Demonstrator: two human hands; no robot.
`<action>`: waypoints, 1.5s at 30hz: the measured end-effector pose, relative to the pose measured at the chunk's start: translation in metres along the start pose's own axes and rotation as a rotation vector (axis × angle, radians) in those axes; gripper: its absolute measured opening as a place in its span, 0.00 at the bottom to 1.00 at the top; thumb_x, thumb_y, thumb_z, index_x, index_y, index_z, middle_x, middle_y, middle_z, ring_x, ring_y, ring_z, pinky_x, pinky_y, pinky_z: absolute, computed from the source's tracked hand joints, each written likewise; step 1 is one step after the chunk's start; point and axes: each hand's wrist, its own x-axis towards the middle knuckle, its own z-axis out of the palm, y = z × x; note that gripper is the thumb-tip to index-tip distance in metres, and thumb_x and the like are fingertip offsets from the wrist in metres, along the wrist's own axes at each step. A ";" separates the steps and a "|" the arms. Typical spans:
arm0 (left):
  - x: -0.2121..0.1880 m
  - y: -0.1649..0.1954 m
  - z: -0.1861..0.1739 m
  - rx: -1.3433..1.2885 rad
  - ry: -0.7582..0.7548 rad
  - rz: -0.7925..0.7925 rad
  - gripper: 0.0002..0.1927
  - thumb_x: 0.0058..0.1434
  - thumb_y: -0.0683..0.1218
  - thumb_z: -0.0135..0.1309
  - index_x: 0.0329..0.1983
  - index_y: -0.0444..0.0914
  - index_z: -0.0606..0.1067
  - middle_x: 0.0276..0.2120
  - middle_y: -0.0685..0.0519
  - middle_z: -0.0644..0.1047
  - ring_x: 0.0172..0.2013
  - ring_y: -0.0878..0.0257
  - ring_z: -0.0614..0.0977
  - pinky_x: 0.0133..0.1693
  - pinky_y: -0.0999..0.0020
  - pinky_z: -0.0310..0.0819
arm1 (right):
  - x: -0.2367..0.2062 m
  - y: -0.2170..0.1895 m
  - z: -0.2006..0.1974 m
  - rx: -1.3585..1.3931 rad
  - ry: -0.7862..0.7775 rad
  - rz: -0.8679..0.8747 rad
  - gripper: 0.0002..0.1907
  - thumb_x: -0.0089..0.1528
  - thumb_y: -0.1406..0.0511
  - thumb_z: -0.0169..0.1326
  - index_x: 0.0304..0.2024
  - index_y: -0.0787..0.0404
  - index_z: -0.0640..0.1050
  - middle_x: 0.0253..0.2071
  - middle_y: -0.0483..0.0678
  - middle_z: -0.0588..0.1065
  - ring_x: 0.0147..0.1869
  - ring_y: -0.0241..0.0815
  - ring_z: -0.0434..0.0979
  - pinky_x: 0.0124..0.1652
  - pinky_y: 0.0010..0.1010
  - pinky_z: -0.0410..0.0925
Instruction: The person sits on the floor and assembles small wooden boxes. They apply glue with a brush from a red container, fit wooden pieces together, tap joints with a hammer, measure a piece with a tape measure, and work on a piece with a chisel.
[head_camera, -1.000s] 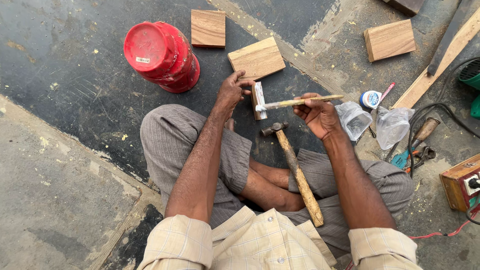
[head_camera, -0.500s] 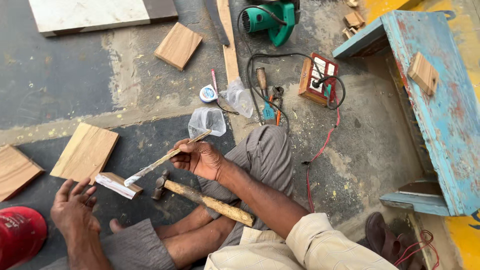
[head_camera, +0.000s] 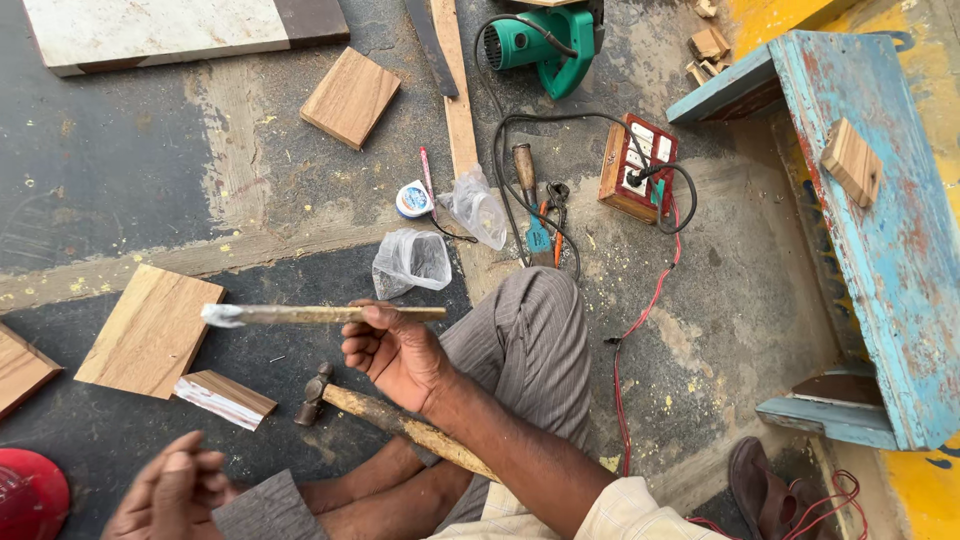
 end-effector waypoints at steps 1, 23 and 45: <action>-0.012 -0.004 0.020 0.073 0.007 0.037 0.15 0.74 0.43 0.51 0.57 0.27 0.76 0.38 0.43 0.81 0.30 0.63 0.81 0.29 0.70 0.76 | -0.004 0.006 0.006 0.021 0.009 0.013 0.11 0.64 0.65 0.63 0.48 0.62 0.81 0.40 0.53 0.81 0.42 0.44 0.84 0.44 0.35 0.77; -0.015 -0.059 0.037 0.342 -0.167 0.198 0.13 0.66 0.43 0.57 0.51 0.34 0.82 0.41 0.50 0.83 0.46 0.62 0.81 0.53 0.67 0.71 | -0.018 -0.037 0.049 -1.396 -0.732 -0.152 0.29 0.71 0.53 0.54 0.66 0.67 0.69 0.61 0.54 0.76 0.66 0.43 0.77 0.67 0.33 0.70; 0.022 -0.129 0.156 0.640 0.571 0.054 0.48 0.63 0.61 0.62 0.72 0.27 0.55 0.64 0.33 0.63 0.65 0.40 0.65 0.65 0.49 0.58 | 0.082 -0.076 0.025 -2.225 -1.075 -0.975 0.19 0.60 0.62 0.65 0.54 0.51 0.81 0.41 0.41 0.79 0.44 0.41 0.77 0.48 0.37 0.66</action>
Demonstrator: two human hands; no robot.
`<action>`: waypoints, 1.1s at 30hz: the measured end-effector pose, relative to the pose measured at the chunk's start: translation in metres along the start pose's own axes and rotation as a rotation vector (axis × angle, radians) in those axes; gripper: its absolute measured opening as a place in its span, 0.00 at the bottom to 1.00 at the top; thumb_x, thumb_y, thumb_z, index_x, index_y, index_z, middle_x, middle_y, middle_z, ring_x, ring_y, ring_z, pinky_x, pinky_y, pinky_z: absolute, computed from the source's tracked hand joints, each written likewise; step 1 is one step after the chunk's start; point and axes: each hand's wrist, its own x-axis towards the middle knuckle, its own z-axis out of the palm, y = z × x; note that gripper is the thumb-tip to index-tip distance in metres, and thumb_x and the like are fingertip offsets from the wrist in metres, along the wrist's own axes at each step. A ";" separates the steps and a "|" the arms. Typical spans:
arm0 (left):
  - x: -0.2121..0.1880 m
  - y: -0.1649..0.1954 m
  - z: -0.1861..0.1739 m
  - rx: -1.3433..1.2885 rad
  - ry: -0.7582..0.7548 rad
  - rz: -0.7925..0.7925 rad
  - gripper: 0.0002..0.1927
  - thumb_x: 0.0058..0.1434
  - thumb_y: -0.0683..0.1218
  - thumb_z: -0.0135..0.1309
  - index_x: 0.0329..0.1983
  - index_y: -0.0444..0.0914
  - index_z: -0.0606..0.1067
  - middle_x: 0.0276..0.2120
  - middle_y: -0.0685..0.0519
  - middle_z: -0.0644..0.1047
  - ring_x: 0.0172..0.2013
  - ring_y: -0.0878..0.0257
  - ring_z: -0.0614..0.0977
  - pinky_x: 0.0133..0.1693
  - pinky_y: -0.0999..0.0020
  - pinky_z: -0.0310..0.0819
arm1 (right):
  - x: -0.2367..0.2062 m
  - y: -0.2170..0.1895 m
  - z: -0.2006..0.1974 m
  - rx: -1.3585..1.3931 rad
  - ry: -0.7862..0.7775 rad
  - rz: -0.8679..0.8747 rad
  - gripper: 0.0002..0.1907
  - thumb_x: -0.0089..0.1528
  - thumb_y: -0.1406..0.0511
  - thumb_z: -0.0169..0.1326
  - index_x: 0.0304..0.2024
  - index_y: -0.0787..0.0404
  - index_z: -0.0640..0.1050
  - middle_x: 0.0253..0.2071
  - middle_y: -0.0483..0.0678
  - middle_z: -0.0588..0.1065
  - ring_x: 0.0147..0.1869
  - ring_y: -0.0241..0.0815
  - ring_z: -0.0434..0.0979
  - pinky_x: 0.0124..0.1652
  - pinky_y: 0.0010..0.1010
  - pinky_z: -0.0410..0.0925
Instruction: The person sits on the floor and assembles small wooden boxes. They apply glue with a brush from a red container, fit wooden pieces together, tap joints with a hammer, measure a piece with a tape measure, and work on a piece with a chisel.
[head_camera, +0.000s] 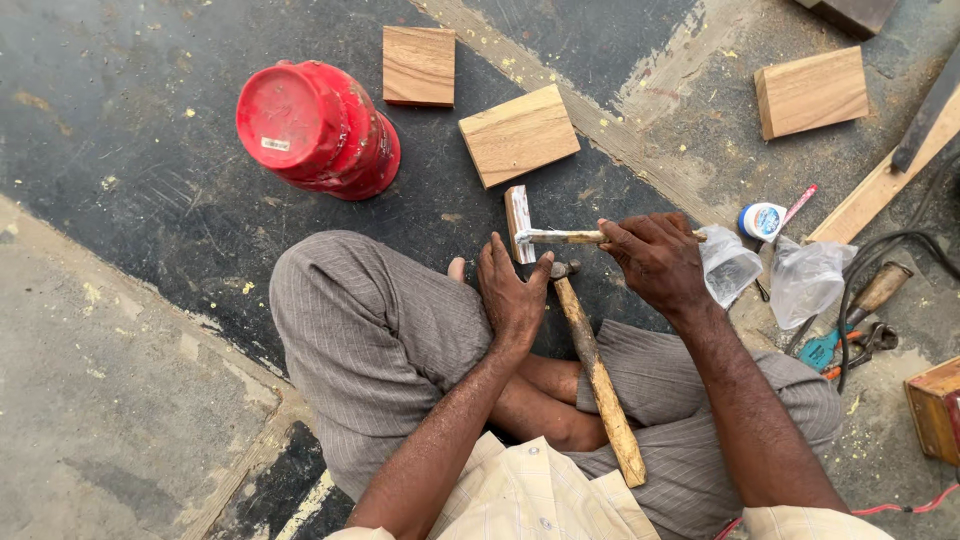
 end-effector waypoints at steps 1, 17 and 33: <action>0.004 -0.002 0.003 0.018 0.006 0.003 0.44 0.65 0.61 0.60 0.70 0.27 0.58 0.61 0.35 0.66 0.63 0.42 0.68 0.64 0.49 0.61 | 0.002 0.002 0.004 -0.006 -0.003 -0.010 0.19 0.60 0.62 0.65 0.54 0.51 0.81 0.41 0.41 0.79 0.44 0.41 0.77 0.48 0.37 0.66; 0.006 -0.012 0.024 0.077 0.007 0.053 0.32 0.72 0.55 0.48 0.69 0.28 0.62 0.57 0.40 0.68 0.58 0.47 0.73 0.58 0.47 0.67 | 0.047 0.030 0.032 0.024 0.049 0.027 0.16 0.67 0.58 0.61 0.55 0.56 0.82 0.45 0.47 0.81 0.49 0.43 0.79 0.49 0.39 0.67; 0.006 -0.012 0.024 0.105 -0.017 0.020 0.33 0.73 0.58 0.45 0.70 0.30 0.61 0.58 0.40 0.67 0.60 0.47 0.71 0.58 0.43 0.64 | 0.055 0.026 0.021 0.053 0.010 0.074 0.16 0.67 0.59 0.62 0.55 0.57 0.82 0.43 0.47 0.80 0.49 0.44 0.77 0.50 0.40 0.65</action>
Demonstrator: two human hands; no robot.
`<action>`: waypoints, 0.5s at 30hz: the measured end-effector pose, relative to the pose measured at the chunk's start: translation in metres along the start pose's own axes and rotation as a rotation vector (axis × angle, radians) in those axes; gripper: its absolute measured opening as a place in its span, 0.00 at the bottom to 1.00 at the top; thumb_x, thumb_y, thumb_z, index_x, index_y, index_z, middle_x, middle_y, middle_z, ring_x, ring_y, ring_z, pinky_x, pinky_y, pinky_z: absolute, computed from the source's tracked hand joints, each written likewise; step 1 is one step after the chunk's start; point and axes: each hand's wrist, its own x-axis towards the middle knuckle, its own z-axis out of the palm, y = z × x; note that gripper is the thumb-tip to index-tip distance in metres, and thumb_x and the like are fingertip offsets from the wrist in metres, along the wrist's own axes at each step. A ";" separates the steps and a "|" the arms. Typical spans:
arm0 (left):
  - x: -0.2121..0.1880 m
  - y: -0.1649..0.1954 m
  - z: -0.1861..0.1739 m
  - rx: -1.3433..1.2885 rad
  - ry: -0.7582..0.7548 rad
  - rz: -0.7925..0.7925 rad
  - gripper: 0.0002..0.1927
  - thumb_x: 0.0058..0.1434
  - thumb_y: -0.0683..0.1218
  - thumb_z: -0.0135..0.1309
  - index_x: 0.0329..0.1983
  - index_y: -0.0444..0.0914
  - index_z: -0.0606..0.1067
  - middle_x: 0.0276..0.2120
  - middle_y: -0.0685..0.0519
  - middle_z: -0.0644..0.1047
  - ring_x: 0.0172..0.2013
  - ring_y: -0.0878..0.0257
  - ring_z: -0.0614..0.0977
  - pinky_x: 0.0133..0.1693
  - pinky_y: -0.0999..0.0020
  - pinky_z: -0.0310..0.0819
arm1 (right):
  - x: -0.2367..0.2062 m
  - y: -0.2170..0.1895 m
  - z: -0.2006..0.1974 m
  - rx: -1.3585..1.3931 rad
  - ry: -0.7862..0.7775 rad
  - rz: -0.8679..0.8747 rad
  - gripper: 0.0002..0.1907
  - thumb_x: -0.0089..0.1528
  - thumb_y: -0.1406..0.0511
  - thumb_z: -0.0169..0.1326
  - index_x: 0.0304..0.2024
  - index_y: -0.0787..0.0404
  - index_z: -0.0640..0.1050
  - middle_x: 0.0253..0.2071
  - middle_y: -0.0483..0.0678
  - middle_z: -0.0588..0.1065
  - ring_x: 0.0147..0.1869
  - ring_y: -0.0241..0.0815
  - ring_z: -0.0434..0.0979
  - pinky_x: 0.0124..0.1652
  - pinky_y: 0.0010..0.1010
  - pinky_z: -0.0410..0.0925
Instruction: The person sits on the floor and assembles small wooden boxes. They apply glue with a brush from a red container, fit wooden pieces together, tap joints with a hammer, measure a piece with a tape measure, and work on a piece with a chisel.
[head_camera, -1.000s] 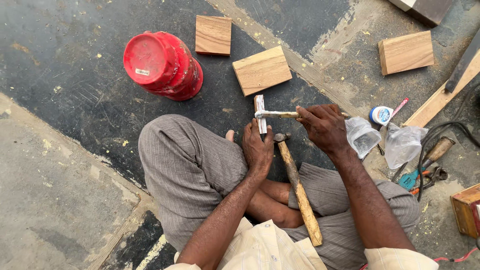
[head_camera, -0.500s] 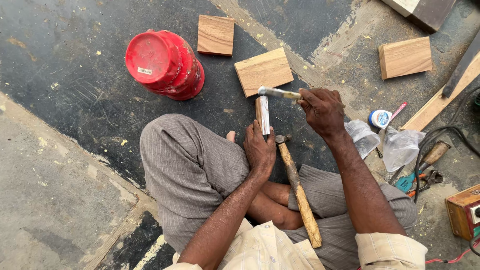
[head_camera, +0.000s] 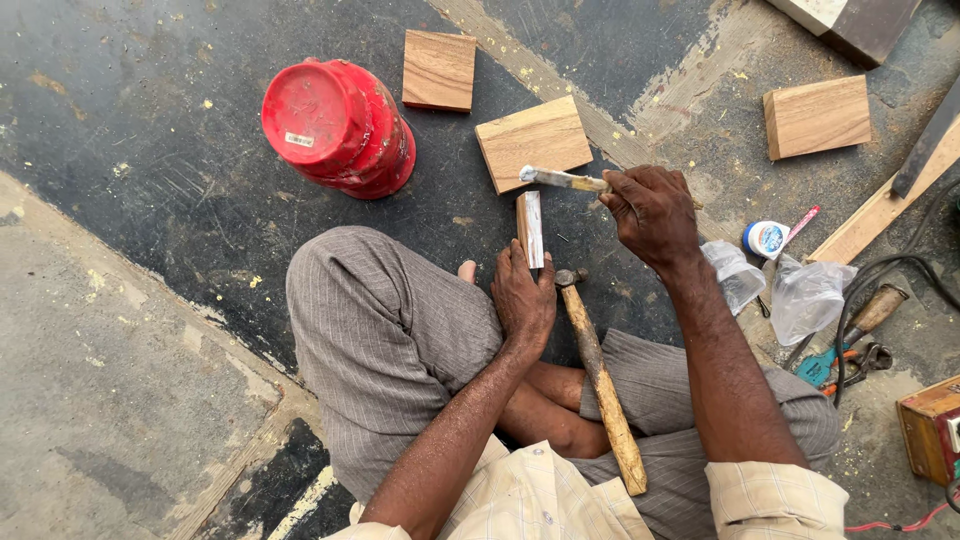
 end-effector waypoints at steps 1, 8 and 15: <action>0.000 -0.001 0.000 -0.002 -0.006 -0.010 0.33 0.73 0.58 0.45 0.70 0.30 0.61 0.58 0.40 0.67 0.60 0.47 0.71 0.58 0.42 0.64 | 0.003 0.000 -0.002 0.004 -0.016 -0.011 0.16 0.66 0.59 0.62 0.54 0.57 0.82 0.43 0.47 0.79 0.49 0.44 0.77 0.49 0.40 0.65; 0.001 0.000 0.000 -0.027 -0.001 0.013 0.35 0.73 0.59 0.44 0.71 0.29 0.61 0.58 0.38 0.67 0.60 0.46 0.71 0.60 0.44 0.64 | 0.009 0.003 -0.002 0.006 -0.010 0.024 0.14 0.68 0.60 0.62 0.54 0.59 0.82 0.43 0.47 0.80 0.48 0.43 0.77 0.52 0.40 0.66; 0.001 0.001 0.002 -0.018 -0.008 -0.007 0.36 0.73 0.60 0.42 0.71 0.28 0.61 0.58 0.39 0.67 0.60 0.46 0.71 0.60 0.45 0.65 | -0.030 0.006 -0.018 0.078 -0.211 -0.041 0.15 0.63 0.60 0.61 0.51 0.56 0.83 0.41 0.46 0.80 0.47 0.42 0.77 0.50 0.40 0.67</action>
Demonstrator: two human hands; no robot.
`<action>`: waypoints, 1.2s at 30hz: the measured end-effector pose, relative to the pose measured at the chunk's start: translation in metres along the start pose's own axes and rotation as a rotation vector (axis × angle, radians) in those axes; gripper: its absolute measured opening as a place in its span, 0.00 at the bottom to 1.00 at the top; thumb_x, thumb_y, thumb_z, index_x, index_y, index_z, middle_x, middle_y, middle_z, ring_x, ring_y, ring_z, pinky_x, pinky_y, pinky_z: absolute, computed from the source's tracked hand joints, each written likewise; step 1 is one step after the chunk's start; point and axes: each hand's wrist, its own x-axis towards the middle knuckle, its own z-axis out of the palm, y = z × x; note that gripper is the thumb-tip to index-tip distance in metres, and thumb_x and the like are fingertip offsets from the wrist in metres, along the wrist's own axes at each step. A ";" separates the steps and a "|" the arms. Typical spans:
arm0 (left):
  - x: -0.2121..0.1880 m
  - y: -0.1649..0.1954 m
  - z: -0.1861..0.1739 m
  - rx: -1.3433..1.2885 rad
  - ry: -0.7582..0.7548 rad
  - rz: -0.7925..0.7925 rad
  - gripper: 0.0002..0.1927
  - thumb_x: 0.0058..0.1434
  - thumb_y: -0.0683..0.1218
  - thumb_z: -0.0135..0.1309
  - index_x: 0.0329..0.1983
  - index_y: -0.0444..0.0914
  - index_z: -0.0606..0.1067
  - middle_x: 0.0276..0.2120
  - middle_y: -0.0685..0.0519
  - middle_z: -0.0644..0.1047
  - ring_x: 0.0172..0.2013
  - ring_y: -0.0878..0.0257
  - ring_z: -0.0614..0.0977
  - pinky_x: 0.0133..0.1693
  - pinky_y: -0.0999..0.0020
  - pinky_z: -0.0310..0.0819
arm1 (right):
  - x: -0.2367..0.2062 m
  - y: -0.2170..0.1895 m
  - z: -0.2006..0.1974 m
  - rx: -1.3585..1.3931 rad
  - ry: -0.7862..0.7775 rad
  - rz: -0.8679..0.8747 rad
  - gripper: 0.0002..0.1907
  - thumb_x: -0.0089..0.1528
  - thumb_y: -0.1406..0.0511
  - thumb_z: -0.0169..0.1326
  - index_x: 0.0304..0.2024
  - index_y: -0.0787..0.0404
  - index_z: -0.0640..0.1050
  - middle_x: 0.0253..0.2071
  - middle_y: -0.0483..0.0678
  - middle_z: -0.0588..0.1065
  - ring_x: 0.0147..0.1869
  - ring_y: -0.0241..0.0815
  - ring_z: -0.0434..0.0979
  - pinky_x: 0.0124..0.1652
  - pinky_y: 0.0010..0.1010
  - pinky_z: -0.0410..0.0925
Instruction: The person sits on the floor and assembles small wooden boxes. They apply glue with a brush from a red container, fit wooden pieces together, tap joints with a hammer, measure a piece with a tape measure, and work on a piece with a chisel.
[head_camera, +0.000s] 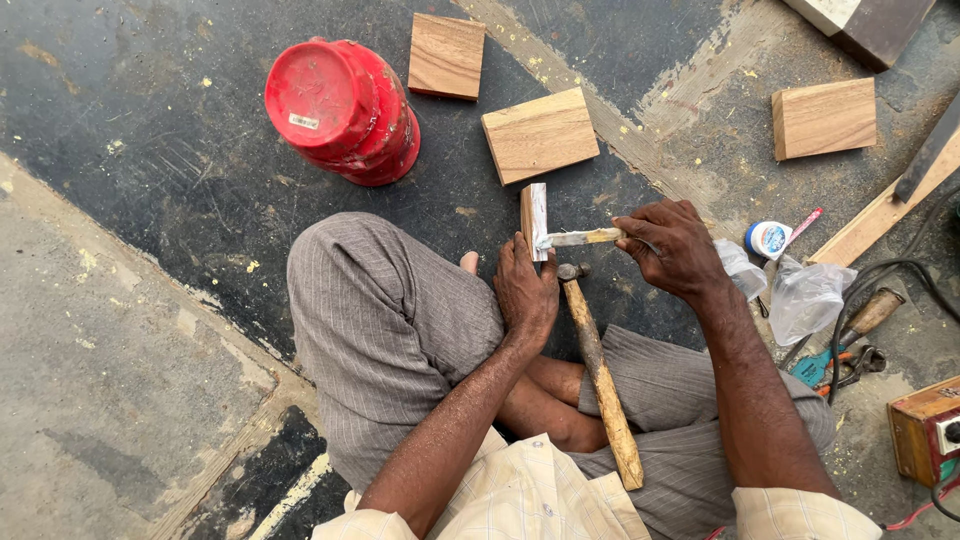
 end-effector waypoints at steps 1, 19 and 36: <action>0.000 0.000 0.001 0.002 -0.011 -0.007 0.36 0.72 0.60 0.42 0.71 0.28 0.60 0.58 0.39 0.67 0.60 0.47 0.72 0.60 0.46 0.66 | -0.001 0.001 0.000 -0.030 -0.017 0.032 0.15 0.63 0.61 0.61 0.51 0.57 0.83 0.40 0.46 0.80 0.47 0.43 0.76 0.49 0.41 0.66; 0.000 -0.007 0.009 -0.002 -0.019 -0.018 0.35 0.74 0.61 0.40 0.72 0.31 0.60 0.58 0.40 0.67 0.60 0.47 0.71 0.59 0.43 0.63 | 0.057 0.008 -0.005 -0.269 0.240 0.048 0.12 0.69 0.60 0.60 0.50 0.59 0.84 0.39 0.45 0.79 0.44 0.41 0.76 0.49 0.39 0.68; 0.102 0.042 -0.243 0.371 0.571 0.264 0.50 0.53 0.62 0.64 0.73 0.37 0.57 0.67 0.33 0.59 0.65 0.33 0.64 0.58 0.34 0.62 | 0.124 -0.072 -0.038 0.425 -0.055 0.315 0.25 0.62 0.58 0.59 0.61 0.58 0.78 0.46 0.52 0.81 0.42 0.43 0.81 0.40 0.35 0.74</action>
